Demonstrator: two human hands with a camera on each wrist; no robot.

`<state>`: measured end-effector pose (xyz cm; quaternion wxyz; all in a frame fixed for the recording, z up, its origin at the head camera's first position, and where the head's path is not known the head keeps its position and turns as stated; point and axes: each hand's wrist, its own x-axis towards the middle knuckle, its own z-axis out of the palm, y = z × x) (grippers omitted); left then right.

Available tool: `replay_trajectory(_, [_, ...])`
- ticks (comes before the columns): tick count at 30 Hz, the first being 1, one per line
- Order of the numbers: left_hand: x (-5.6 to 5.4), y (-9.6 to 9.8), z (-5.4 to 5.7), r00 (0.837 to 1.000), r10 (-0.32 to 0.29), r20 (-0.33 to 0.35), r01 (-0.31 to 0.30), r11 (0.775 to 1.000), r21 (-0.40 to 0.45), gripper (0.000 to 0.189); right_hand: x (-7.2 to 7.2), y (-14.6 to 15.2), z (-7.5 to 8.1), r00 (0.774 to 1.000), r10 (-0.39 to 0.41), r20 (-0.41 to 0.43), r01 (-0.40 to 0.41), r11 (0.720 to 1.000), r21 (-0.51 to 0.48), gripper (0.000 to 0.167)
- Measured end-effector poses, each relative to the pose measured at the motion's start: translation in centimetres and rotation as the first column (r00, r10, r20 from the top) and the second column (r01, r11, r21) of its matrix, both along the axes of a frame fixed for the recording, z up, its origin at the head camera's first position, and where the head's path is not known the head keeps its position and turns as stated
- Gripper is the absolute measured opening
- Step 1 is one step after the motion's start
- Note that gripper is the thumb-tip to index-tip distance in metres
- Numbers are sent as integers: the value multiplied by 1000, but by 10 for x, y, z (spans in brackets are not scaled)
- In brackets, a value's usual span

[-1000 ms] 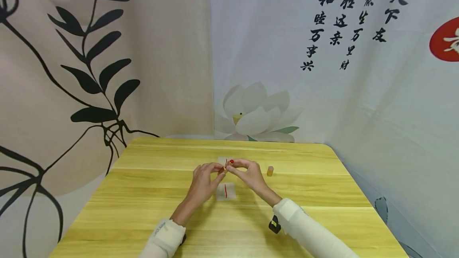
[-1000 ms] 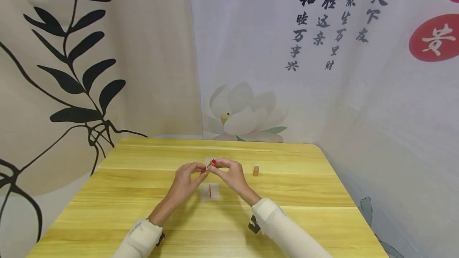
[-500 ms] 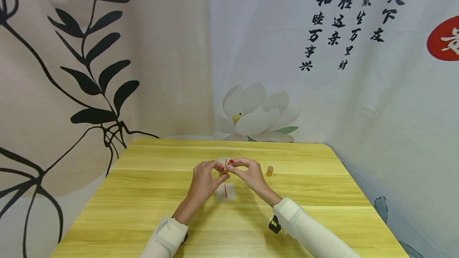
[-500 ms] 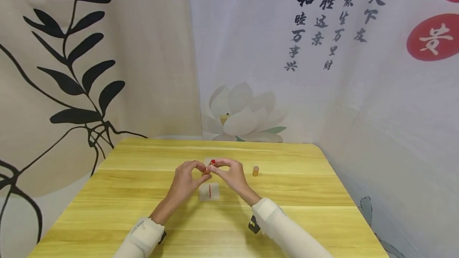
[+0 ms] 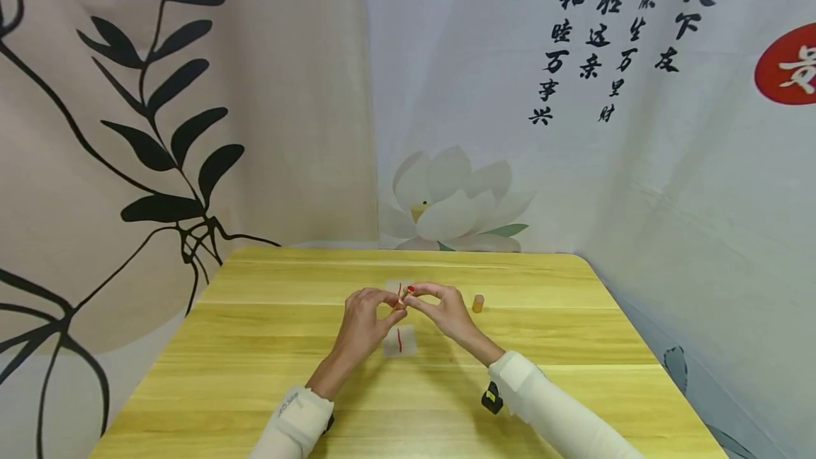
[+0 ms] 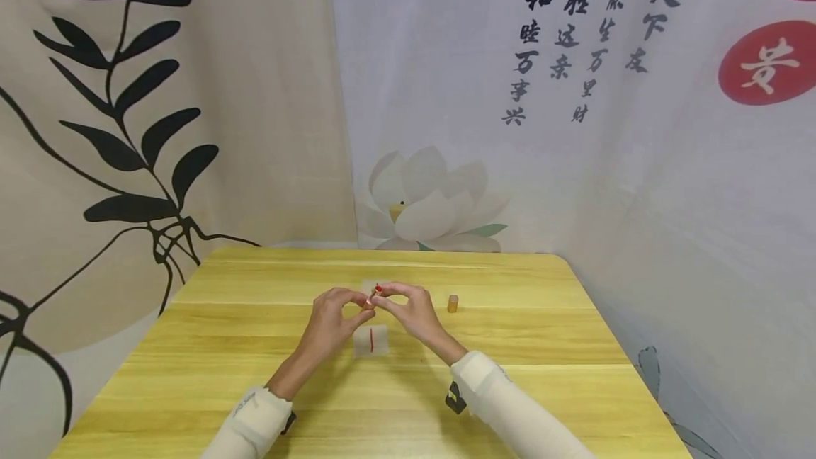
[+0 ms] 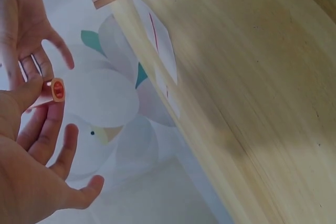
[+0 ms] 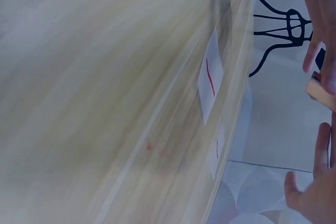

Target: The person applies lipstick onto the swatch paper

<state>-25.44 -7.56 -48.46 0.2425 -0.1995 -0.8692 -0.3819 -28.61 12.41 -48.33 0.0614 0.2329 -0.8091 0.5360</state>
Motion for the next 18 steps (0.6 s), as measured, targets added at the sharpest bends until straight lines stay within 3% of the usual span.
replay_trajectory(5, [1, 1, -1, 1000, 4, 14, -3, 1000, -10, 16, 4, 1, 6, 997, 79, 11, -79, 997, 13, 31])
replay_trajectory(8, [0, 0, -2, 1000, 6, 15, -5, 1000, -10, 18, -5, 1, -7, 995, 94, 10, -94, 995, -18, 33])
replay_trajectory(18, [1, -1, -1, 1000, -19, 0, 19, 1000, 13, 22, -4, -8, -5, 996, -90, -7, 90, 994, -57, 20])
